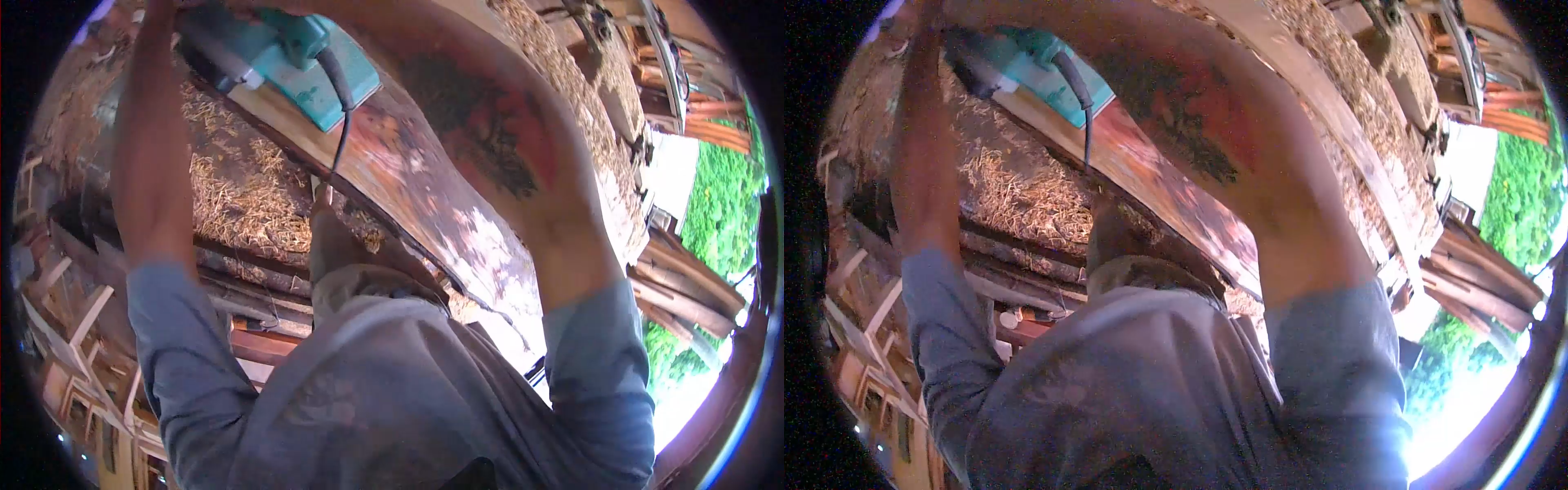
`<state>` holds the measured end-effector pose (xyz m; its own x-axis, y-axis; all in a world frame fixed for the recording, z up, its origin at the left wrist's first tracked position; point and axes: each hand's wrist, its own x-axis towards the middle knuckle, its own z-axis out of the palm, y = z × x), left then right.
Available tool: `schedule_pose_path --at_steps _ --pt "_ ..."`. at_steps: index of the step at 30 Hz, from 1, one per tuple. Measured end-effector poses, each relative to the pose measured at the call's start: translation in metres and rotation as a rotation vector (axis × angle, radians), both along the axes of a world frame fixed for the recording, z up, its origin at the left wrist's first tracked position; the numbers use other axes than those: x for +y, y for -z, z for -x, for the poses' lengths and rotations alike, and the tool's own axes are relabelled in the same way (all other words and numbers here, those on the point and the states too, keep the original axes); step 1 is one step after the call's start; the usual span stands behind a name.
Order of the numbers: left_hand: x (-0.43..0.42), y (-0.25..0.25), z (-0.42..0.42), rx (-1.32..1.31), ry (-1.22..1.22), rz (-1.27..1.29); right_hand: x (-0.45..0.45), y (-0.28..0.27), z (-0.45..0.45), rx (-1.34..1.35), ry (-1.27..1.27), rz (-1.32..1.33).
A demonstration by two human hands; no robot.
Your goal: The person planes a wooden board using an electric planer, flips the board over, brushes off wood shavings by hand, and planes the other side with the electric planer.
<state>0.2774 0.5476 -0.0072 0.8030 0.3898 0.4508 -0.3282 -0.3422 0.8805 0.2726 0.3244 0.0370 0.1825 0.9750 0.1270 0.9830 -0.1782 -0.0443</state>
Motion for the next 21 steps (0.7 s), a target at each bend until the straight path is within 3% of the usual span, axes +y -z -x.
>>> schedule_pose_path --at_steps 3,4,5,7,8,9,10,11,13,14,15,16,17,18,21 --pt "-0.096 -0.033 0.055 0.231 -0.068 0.037 -0.072 -0.009 0.038 0.072 0.022 0.016" --pt "-0.108 0.007 0.057 0.232 -0.047 0.039 -0.1 -0.012 0.053 0.09 0.034 0.006" --pt "-0.112 0.072 0.06 0.117 0.054 0.364 -0.131 -0.014 0.069 0.099 0.044 -0.031" --pt "-0.218 0.001 0.11 0.087 0.017 0.098 -0.202 -0.012 0.1 0.127 0.066 -0.172" --pt "-0.262 -0.002 0.127 0.171 0.002 0.054 -0.24 -0.028 0.123 0.535 0.316 -0.071" --pt "-0.311 -0.009 0.148 0.276 0.009 0.186 -0.279 -0.044 0.147 0.879 0.631 -0.043" --pt "-0.357 -0.007 0.165 0.225 0.028 0.235 -0.321 -0.058 0.163 0.92 0.562 -0.004" --pt "-0.4 -0.009 0.184 0.321 0.1 0.339 -0.358 -0.071 0.186 1.132 0.816 0.08" --pt "-0.482 -0.018 0.218 0.31 0.191 0.309 -0.44 -0.067 0.229 1.189 0.902 0.001" --pt "-0.521 -0.021 0.232 0.264 0.268 0.351 -0.47 -0.085 0.243 1.137 1.026 0.256" --pt "-0.556 -0.022 0.249 0.291 0.339 0.306 -0.507 -0.087 0.265 1.057 1.007 0.181" --pt "-0.596 -0.015 0.266 0.332 0.414 0.346 -0.538 -0.093 0.282 1.054 1.163 0.385" --pt "-0.638 -0.004 0.28 0.165 0.412 0.259 -0.576 -0.09 0.304 1.159 1.229 0.273" --pt "-0.677 -0.001 0.299 0.257 0.559 0.306 -0.626 -0.081 0.33 1.109 1.284 0.357" --pt "-0.781 0.004 0.336 0.219 0.783 0.295 -0.722 -0.082 0.388 1.134 1.369 0.162"
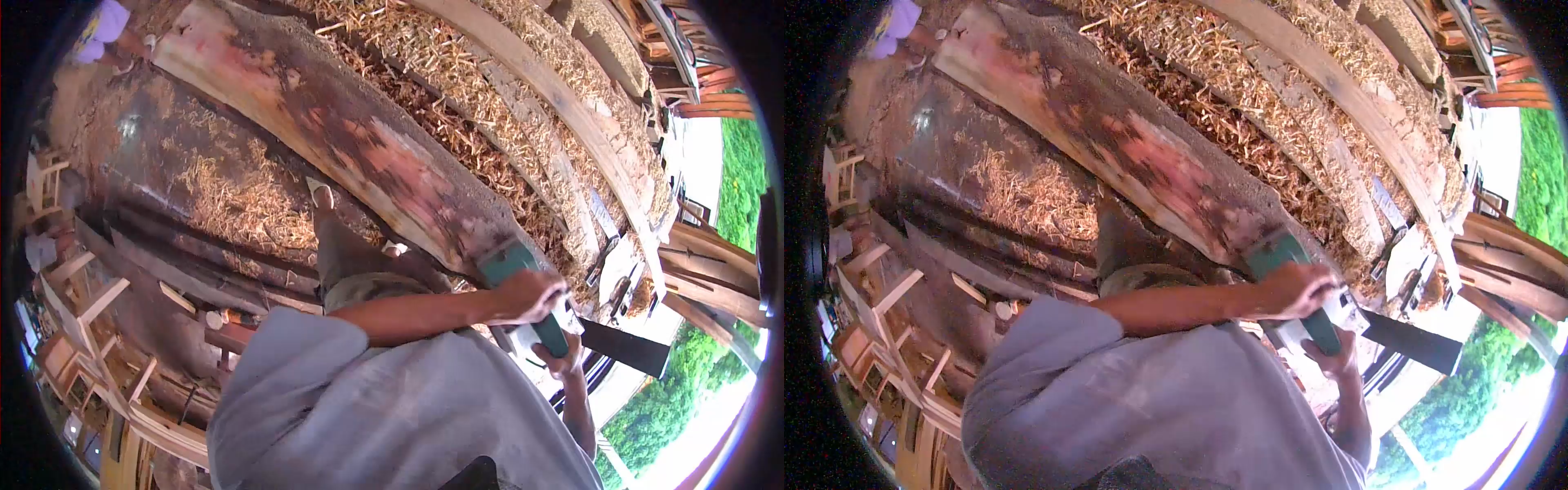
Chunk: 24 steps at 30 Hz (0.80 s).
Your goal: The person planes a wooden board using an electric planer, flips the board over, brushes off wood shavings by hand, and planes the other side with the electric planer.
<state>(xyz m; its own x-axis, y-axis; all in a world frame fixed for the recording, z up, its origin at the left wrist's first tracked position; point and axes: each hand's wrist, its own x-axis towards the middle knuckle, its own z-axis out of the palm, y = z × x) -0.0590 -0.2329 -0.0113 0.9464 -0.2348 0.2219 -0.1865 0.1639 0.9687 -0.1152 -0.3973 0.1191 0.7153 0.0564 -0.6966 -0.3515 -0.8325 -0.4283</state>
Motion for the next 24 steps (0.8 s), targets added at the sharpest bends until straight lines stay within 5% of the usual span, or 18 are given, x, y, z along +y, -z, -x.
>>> schedule_pose_path --at_steps 4,9,24 --pt "-0.054 0.0 0.012 -0.007 0.038 -0.001 -0.057 -0.001 0.015 -0.013 -0.007 0.015" --pt "0.004 -0.004 -0.029 0.014 -0.09 0.002 -0.018 0.003 -0.037 0.032 -0.144 0.0" --pt "0.334 -0.006 -0.183 -0.003 -0.454 -0.057 0.316 -0.009 -0.239 0.12 -0.341 -0.145"
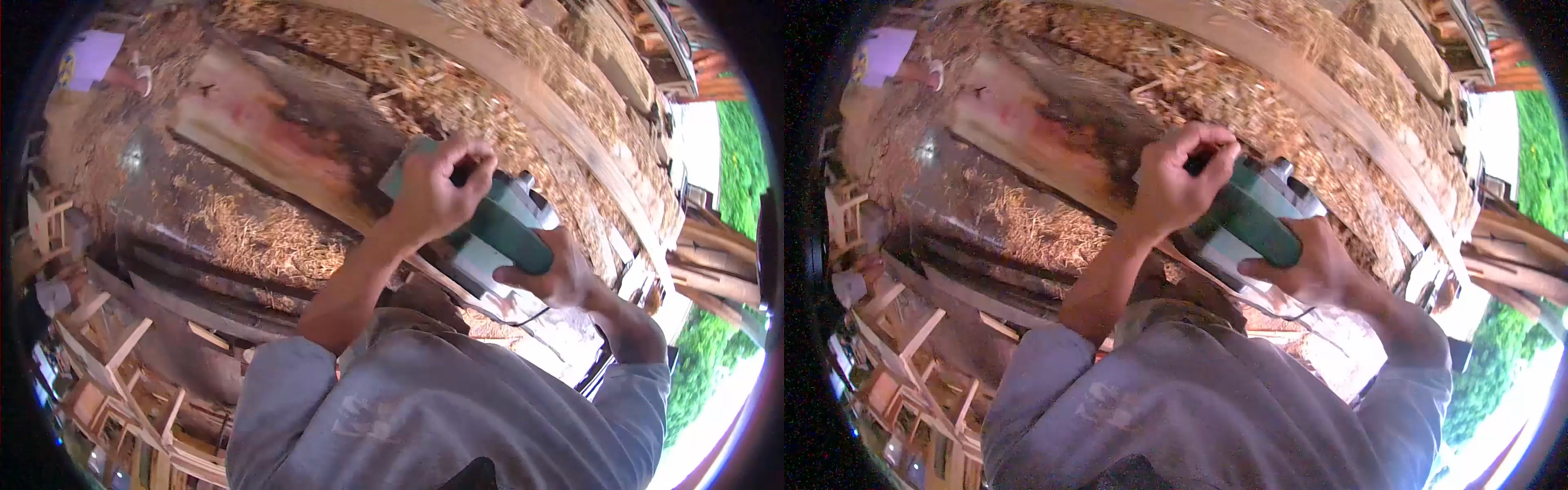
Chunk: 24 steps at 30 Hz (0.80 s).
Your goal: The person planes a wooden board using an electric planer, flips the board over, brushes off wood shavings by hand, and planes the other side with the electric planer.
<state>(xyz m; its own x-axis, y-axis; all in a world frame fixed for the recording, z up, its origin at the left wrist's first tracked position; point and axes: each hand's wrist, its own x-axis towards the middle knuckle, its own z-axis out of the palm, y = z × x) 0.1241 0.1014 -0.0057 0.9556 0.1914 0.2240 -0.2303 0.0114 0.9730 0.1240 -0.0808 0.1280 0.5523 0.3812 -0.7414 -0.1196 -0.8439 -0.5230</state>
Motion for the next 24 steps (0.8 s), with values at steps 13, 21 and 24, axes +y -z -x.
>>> schedule_pose_path --at_steps 13,21,24 --pt "0.362 0.012 -0.135 0.056 -0.3 -0.117 0.341 0.081 -0.159 -0.862 -0.819 -0.35" --pt "0.405 0.031 -0.138 0.055 -0.378 -0.283 0.355 0.093 -0.161 -1.022 -0.921 -0.27" --pt "0.351 0.031 -0.114 0.089 -0.366 -0.247 0.301 0.081 -0.124 -0.951 -0.903 -0.277"
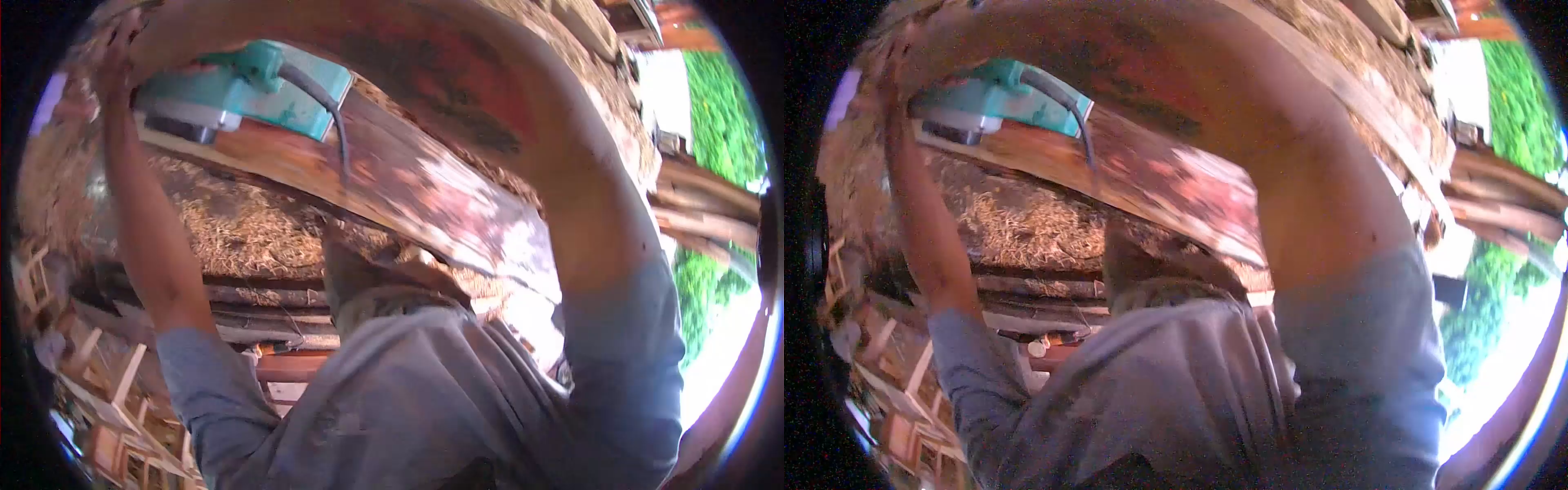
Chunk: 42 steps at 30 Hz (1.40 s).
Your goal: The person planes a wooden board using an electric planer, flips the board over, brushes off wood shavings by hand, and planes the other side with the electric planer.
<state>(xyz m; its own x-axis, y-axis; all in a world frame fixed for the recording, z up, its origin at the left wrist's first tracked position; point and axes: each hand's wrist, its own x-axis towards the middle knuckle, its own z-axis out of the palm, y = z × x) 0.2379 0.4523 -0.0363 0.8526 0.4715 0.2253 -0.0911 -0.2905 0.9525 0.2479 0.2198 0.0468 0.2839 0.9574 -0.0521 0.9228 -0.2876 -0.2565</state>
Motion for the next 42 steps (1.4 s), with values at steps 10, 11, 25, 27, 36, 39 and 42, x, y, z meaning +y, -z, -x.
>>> schedule_pose_path --at_steps 10,11,25,27,36,39,42 --pt "-0.435 -0.048 0.211 0.019 0.229 0.259 -0.375 -0.062 0.214 0.71 0.702 0.043" --pt "-0.473 -0.045 0.226 -0.136 0.228 0.108 -0.41 -0.072 0.235 0.679 0.719 0.034" --pt "-0.655 -0.022 0.308 0.065 0.586 0.316 -0.585 -0.069 0.346 0.873 0.995 0.146" --pt "-0.612 -0.028 0.283 -0.052 0.366 0.247 -0.548 -0.063 0.319 0.864 0.891 0.095" --pt "-0.345 -0.04 0.161 0.083 -0.151 0.312 -0.279 -0.047 0.18 0.865 0.65 0.006" --pt "-0.233 -0.047 0.126 0.084 -0.257 0.124 -0.173 -0.05 0.135 0.816 0.493 -0.097" --pt "-0.134 -0.036 0.133 -0.156 -0.394 0.18 -0.074 -0.012 0.079 0.285 0.068 -0.234"
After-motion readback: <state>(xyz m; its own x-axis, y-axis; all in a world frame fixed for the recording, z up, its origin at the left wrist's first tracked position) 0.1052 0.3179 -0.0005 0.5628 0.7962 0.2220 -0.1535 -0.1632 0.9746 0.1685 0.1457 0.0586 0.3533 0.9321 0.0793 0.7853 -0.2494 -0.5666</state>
